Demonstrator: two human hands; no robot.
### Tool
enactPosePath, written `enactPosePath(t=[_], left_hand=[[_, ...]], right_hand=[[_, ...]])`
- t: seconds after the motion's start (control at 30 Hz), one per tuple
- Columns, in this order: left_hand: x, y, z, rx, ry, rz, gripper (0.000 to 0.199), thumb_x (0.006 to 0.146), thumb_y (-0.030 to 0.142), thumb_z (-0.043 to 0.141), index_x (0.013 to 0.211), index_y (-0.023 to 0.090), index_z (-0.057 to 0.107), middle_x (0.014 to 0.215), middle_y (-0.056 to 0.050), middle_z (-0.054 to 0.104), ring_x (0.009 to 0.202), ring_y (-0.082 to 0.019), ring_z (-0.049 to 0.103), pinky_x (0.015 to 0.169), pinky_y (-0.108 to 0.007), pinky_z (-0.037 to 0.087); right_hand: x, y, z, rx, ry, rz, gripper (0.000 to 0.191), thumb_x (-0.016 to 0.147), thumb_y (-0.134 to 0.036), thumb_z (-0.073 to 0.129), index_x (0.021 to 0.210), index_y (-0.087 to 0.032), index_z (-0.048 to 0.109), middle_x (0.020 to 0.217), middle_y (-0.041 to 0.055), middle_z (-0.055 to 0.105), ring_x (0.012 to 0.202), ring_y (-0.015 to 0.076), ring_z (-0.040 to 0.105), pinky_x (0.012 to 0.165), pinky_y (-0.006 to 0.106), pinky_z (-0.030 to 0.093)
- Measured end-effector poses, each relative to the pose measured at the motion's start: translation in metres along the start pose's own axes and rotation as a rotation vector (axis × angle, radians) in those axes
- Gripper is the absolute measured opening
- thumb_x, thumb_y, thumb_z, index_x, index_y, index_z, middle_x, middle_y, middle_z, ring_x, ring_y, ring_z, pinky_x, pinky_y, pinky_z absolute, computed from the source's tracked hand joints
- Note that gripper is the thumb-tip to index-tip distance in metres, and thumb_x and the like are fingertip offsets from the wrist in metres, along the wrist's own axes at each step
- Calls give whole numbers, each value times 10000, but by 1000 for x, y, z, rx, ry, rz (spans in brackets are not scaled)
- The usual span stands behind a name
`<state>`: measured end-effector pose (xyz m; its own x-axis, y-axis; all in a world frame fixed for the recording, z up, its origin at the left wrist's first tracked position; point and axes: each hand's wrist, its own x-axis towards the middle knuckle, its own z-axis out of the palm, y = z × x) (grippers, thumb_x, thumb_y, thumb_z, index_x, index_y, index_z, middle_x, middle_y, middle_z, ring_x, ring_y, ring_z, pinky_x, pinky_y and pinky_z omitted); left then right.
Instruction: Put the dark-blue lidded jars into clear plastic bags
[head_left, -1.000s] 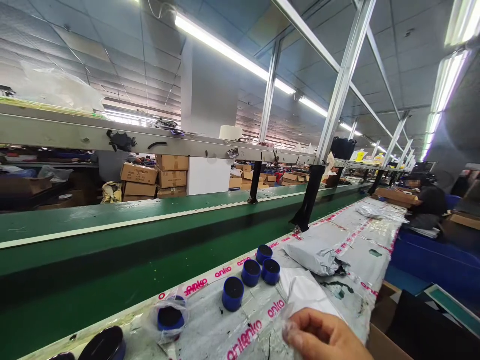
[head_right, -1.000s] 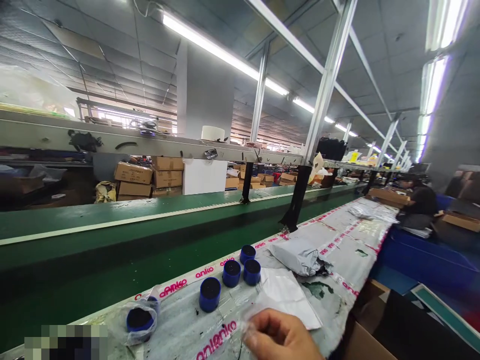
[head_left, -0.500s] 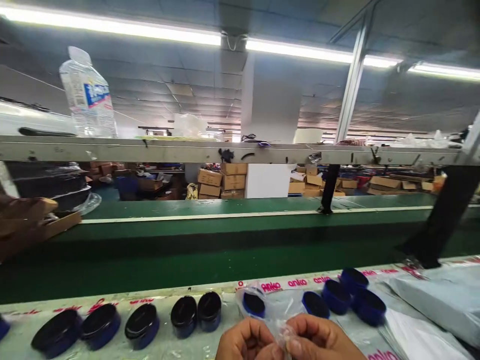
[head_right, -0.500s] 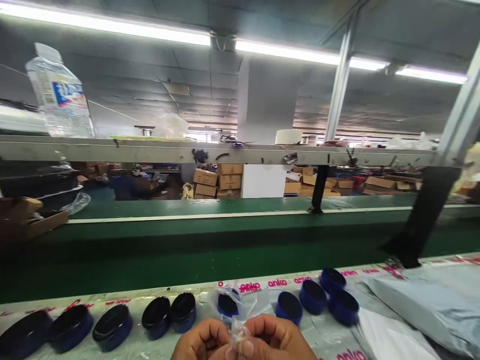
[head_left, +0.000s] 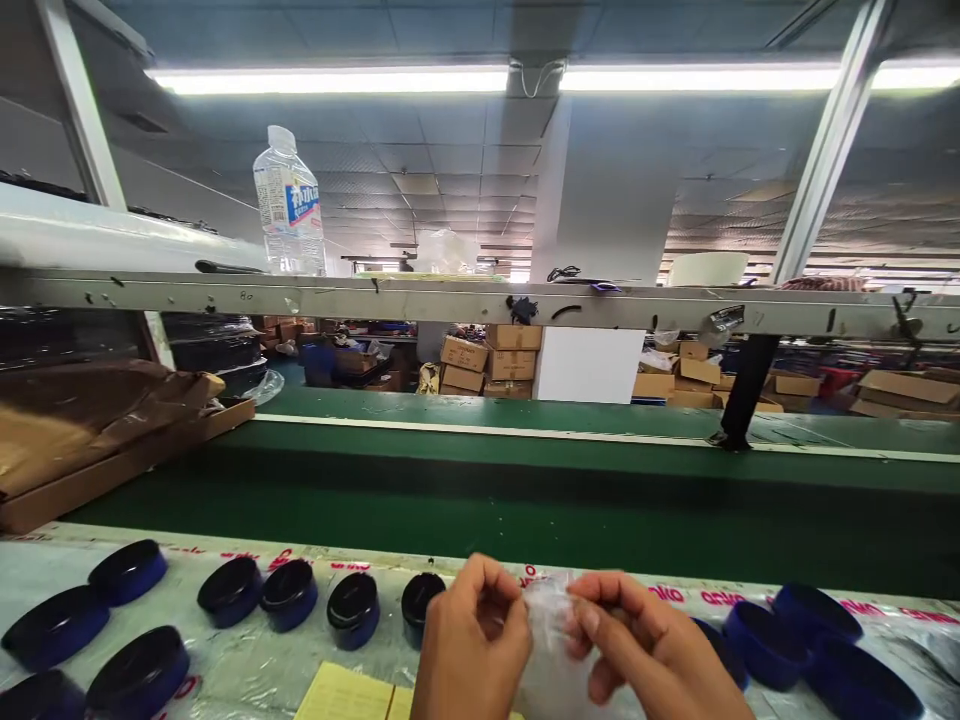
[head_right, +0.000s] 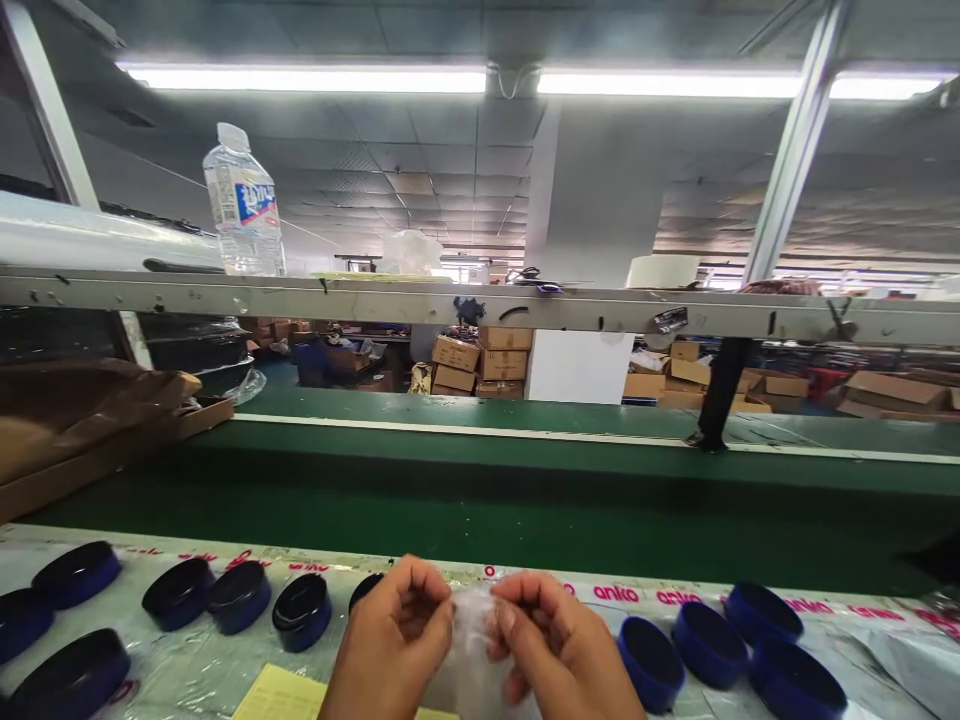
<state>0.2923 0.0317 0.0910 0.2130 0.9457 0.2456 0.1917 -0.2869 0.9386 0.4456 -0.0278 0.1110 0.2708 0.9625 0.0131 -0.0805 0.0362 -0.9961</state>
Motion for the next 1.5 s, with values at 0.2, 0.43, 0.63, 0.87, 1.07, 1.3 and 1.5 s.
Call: enactPosePath(t=[0.2, 0.43, 0.63, 0.87, 1.07, 1.3, 1.5], left_hand=[[19, 16, -26, 607, 97, 470, 284, 886, 117, 385, 921, 226, 645, 862, -31, 673, 781, -201, 631, 692, -297, 421], [26, 13, -35, -152, -102, -172, 250, 895, 370, 489, 984, 177, 621, 736, -5, 606, 669, -168, 593, 574, -252, 446], [30, 2, -42, -35, -30, -91, 233, 738, 194, 647, 968, 161, 628, 756, 3, 619, 681, -153, 569, 621, -255, 415], [30, -15, -50, 664, 293, 149, 267, 811, 38, 490, 934, 234, 624, 935, 2, 665, 840, -183, 647, 725, -287, 410], [36, -50, -38, 1089, 286, 354, 193, 864, 43, 534, 821, 218, 605, 800, 4, 662, 731, -205, 650, 664, -316, 433], [38, -70, -31, 1236, 139, 423, 264, 805, -35, 525, 784, 192, 657, 752, -15, 711, 781, -227, 702, 1015, -505, 476], [30, -77, -37, 1149, -87, 391, 276, 781, -28, 508, 838, 193, 663, 860, -21, 743, 911, -223, 715, 1027, -495, 498]], right_hand=[[34, -20, 13, 371, -90, 82, 162, 705, -281, 704, 833, -185, 678, 661, -17, 592, 626, 159, 558, 555, 276, 533], [46, -3, 37, 251, -154, 9, 376, 679, -421, 858, 897, -167, 685, 806, 31, 698, 714, 166, 610, 658, 259, 513], [64, 22, 39, -67, -182, -199, 361, 718, -392, 779, 999, -210, 644, 790, 0, 646, 732, 201, 631, 685, 312, 520], [66, 41, 37, -618, 3, -683, 172, 952, -336, 460, 958, -261, 614, 907, 16, 645, 777, 188, 630, 679, 287, 477], [94, 63, 33, -1184, 40, -999, 183, 942, -103, 455, 865, -239, 550, 873, 26, 627, 741, 195, 593, 678, 316, 409], [115, 89, 40, -1444, 12, -1108, 285, 752, 44, 572, 685, -231, 543, 675, 10, 646, 670, 230, 585, 723, 376, 352], [107, 100, 32, -1401, -75, -1051, 280, 691, 37, 639, 635, -230, 575, 598, -38, 647, 644, 195, 619, 907, 421, 339]])
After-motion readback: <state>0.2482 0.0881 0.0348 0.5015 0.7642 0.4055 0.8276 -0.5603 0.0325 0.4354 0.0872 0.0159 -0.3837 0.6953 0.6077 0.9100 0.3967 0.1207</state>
